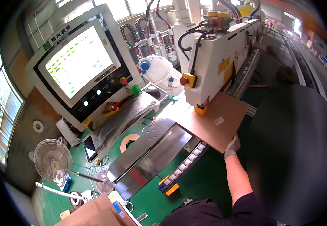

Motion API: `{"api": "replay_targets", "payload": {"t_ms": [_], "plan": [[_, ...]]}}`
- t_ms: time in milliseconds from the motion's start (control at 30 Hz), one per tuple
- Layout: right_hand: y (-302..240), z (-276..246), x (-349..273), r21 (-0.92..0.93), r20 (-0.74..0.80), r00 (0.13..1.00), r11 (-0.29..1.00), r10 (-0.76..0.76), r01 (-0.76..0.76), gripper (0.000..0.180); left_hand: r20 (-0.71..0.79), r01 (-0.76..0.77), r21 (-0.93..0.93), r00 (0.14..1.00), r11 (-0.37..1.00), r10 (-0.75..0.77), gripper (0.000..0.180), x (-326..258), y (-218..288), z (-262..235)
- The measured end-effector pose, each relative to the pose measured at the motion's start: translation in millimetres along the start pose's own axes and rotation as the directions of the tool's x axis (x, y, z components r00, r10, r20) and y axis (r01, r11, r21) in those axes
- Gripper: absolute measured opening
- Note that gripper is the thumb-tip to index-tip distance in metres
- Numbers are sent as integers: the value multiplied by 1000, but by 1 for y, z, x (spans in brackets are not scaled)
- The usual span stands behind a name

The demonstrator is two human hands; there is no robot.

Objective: The person repeatedly picks up flat cardboard sheets from a stack, places them onto a conveyor belt, and feeds them into a processing machine. The person then retrieves the processed sheets and stacks them nearby.

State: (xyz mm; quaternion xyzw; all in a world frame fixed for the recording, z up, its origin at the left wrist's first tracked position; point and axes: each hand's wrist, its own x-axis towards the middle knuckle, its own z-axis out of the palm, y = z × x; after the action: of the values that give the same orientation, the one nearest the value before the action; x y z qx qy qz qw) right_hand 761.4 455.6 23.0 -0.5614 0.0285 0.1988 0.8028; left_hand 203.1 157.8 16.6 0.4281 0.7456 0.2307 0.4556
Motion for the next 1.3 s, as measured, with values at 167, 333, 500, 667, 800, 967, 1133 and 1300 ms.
{"api": "replay_targets", "payload": {"t_ms": [167, 333, 500, 667, 800, 967, 1133, 1300], "plan": [[10, 11, 11, 36, 76, 995, 997, -71, 69, 34, 36, -98, 24, 995, 995, 97, 40, 12, 27, 8], [-19, 16, -20, -145, 191, 915, 932, 355, -331, 27, 35, -156, 61, 988, 986, 154, 40, 11, 45, 7], [6, -1, -83, -254, 439, 893, 967, 96, 21, 22, 63, -212, 100, 977, 972, 206, 39, 18, 56, 12], [-9, 10, -213, 3, 878, 289, 607, -383, 795, 10, 19, -203, 139, 979, 969, 202, 39, 11, 49, 9], [-6, 7, -279, 55, 996, -31, 313, -80, 948, 14, -39, -200, 168, 977, 965, 209, 39, -1, 41, -3], [5, 13, -318, 132, 990, -138, 310, -2, 942, 17, -354, -98, 171, 923, 980, 154, 38, -81, -26, -58], [12, 20, -332, 78, 977, -95, 95, 189, 992, 20, -821, 261, 455, 494, 851, 287, 38, -194, -210, -88], [47, -5, -315, 68, 997, -62, 183, -38, 981, 18, -494, -273, -863, 275, 426, -825, 22, -242, -171, -129]]}}
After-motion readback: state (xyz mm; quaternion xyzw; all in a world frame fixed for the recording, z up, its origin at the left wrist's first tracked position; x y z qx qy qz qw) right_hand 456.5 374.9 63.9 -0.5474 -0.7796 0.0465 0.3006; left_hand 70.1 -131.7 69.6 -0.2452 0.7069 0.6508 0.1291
